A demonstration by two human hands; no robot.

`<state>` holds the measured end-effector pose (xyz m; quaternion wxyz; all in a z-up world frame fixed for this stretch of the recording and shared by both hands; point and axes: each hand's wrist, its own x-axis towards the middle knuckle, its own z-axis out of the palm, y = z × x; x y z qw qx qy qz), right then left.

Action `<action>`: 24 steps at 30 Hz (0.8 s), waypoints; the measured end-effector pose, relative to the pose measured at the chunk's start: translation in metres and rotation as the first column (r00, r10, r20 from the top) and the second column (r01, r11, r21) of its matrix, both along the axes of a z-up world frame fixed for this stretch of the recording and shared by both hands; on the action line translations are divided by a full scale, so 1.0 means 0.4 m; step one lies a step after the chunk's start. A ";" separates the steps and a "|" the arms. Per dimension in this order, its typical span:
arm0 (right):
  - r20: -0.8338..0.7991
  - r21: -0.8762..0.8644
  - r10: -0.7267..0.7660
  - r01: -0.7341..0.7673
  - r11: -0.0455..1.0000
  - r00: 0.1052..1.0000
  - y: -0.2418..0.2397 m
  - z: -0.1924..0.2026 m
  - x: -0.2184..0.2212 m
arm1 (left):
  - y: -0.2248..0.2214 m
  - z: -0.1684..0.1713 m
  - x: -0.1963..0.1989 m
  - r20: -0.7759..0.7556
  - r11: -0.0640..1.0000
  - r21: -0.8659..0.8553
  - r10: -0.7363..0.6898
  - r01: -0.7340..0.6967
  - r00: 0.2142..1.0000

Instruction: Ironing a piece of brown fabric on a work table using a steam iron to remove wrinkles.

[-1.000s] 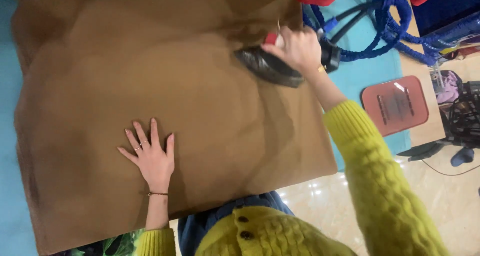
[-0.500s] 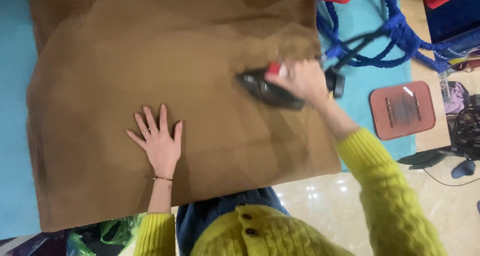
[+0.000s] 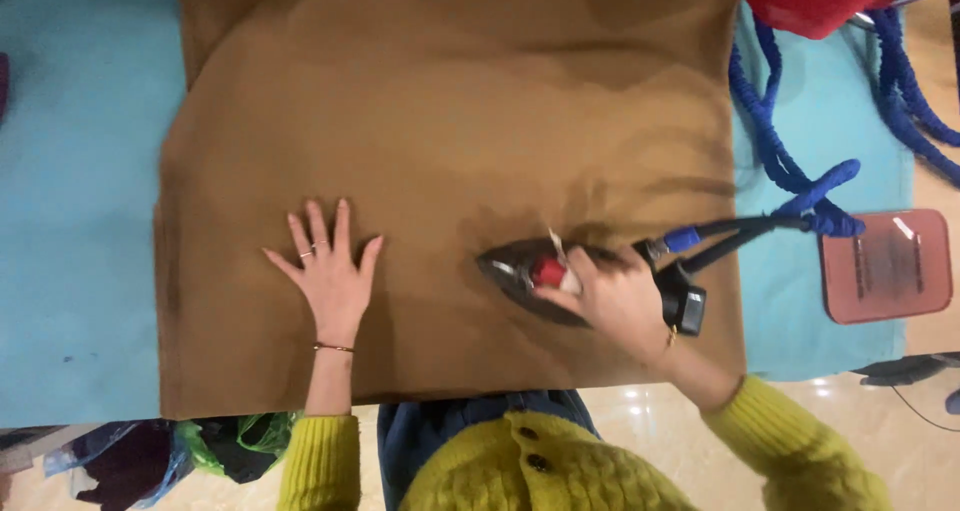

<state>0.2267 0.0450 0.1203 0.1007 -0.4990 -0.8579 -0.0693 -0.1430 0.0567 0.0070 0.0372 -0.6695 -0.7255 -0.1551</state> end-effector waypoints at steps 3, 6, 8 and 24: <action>0.076 -0.016 -0.059 0.060 0.998 0.995 0.122 0.008 -0.047 | -0.005 -0.017 -0.042 0.012 1.000 0.008 0.012 -0.012 1.000; 0.130 0.070 -0.143 0.135 0.988 0.981 0.281 -0.021 -0.077 | -0.001 -0.029 -0.042 -0.018 0.998 0.061 0.005 -0.004 1.000; 0.147 0.102 -0.145 0.131 0.986 0.978 0.396 -0.034 -0.088 | 0.001 -0.036 -0.039 -0.024 0.997 0.064 0.042 -0.040 0.999; 0.008 0.094 -0.144 0.143 0.985 0.990 0.621 -0.089 -0.080 | 0.000 -0.010 -0.027 0.125 0.997 0.036 0.063 -0.068 0.990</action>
